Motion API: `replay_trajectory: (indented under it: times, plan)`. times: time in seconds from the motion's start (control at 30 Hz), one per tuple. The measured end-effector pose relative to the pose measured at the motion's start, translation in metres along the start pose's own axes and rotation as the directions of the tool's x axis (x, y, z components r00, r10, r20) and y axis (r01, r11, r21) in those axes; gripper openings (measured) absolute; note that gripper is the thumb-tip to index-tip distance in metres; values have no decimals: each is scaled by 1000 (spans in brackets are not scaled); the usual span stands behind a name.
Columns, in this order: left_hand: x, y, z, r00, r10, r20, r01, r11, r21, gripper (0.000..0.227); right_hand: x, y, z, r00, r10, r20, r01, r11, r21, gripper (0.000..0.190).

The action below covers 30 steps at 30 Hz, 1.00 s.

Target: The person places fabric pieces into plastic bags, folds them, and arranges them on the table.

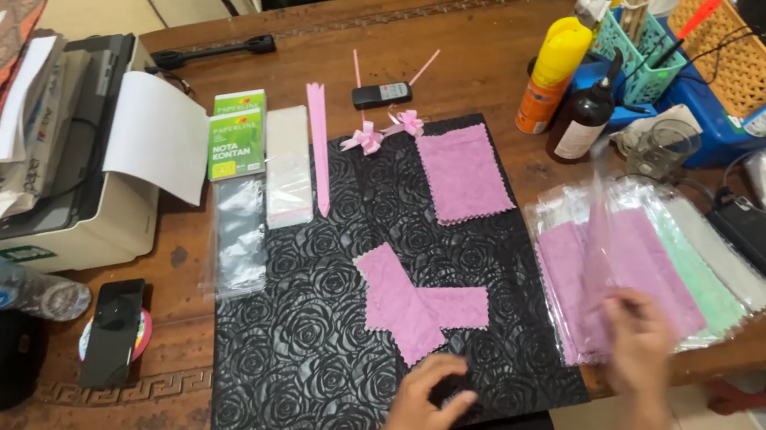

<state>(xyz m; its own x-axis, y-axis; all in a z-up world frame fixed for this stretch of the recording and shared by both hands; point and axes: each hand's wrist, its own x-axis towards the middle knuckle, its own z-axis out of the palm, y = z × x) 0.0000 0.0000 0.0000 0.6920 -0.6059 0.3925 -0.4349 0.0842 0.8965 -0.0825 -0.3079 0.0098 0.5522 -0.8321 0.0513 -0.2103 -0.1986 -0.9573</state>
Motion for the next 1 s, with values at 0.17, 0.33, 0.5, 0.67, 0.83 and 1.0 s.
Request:
replay_trajectory:
  times: [0.17,0.33,0.5,0.67,0.83,1.0]
  plan:
    - [1,-9,16,963,269,-25,-250,921,298,65,-62,40,106,914,226,336,-400,637,659,18]
    - [-1,-6,3,896,415,-162,-276,803,529,29,-106,21,148,809,166,564,-573,436,694,13]
    - [2,-2,-36,873,453,-178,-268,752,603,22,-115,14,154,725,-68,685,-625,351,697,16]
    - [49,36,-98,899,433,-71,-315,749,583,15,-103,23,130,669,-152,728,-390,762,517,11]
    - [98,88,-139,938,294,185,-345,732,587,19,-74,30,108,774,-211,597,-43,923,382,5]
    - [132,104,-143,941,270,203,-337,784,520,14,-42,78,113,871,-163,462,-76,886,457,12]
